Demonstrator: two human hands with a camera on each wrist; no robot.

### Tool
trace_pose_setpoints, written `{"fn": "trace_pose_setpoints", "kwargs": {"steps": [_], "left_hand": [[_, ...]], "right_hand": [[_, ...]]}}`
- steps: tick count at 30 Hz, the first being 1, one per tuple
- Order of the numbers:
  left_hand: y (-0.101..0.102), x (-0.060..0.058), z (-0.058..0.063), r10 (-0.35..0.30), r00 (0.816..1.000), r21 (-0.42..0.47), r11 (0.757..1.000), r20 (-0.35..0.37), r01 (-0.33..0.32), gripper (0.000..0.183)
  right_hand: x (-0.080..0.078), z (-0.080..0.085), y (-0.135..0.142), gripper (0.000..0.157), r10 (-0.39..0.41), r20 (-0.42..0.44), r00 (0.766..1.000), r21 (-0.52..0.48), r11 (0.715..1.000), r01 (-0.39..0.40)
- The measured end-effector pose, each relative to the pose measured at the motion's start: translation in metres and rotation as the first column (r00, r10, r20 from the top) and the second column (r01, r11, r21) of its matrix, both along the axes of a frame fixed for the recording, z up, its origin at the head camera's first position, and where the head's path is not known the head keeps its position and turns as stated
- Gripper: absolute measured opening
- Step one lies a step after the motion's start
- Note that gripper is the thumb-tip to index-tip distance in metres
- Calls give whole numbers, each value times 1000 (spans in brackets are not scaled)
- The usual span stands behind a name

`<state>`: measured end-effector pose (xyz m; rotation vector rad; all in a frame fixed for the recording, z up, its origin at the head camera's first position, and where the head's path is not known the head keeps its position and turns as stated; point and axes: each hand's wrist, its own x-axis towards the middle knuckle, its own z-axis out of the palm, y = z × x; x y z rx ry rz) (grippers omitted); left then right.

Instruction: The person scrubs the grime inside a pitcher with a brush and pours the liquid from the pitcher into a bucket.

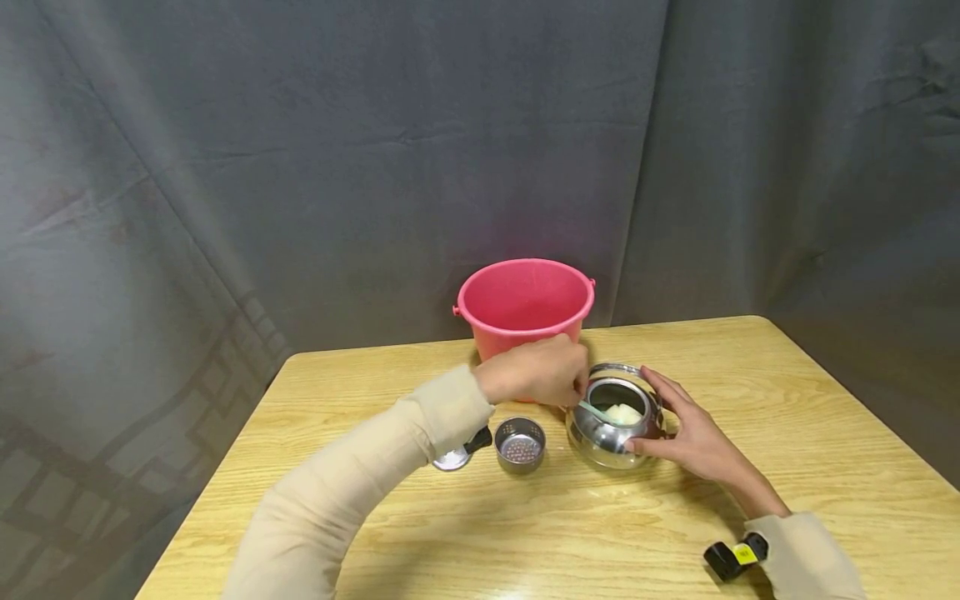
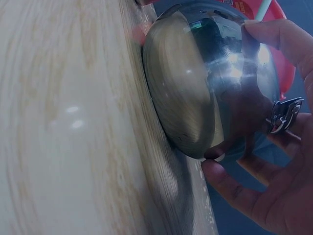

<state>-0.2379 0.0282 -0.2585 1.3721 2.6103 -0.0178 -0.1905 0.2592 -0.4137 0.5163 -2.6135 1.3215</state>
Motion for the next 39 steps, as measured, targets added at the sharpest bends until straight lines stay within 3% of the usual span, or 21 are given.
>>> {"fn": "trace_pose_setpoints", "kwargs": {"steps": [6,11,25,31,39], "left_hand": [[9,-6,7,-89,996,-75,993,-22,88,22],[15,-12,15,-125,992,-117,985,-2,124,35],[33,-25,26,-72,995,-202,976,71,86,21],[41,-26,32,-30,995,-251,966,99,54,5],[54,-27,37,-20,999,-352,936,43,34,2]], "right_hand": [[2,1,0,101,-6,1,1000,5,1000,6],[3,2,1,102,-11,8,1000,12,1000,11],[3,1,2,101,-11,9,1000,7,1000,11],[3,2,3,102,-14,17,1000,6,1000,14],[1,0,4,102,-16,23,1000,2,1000,15]]}}
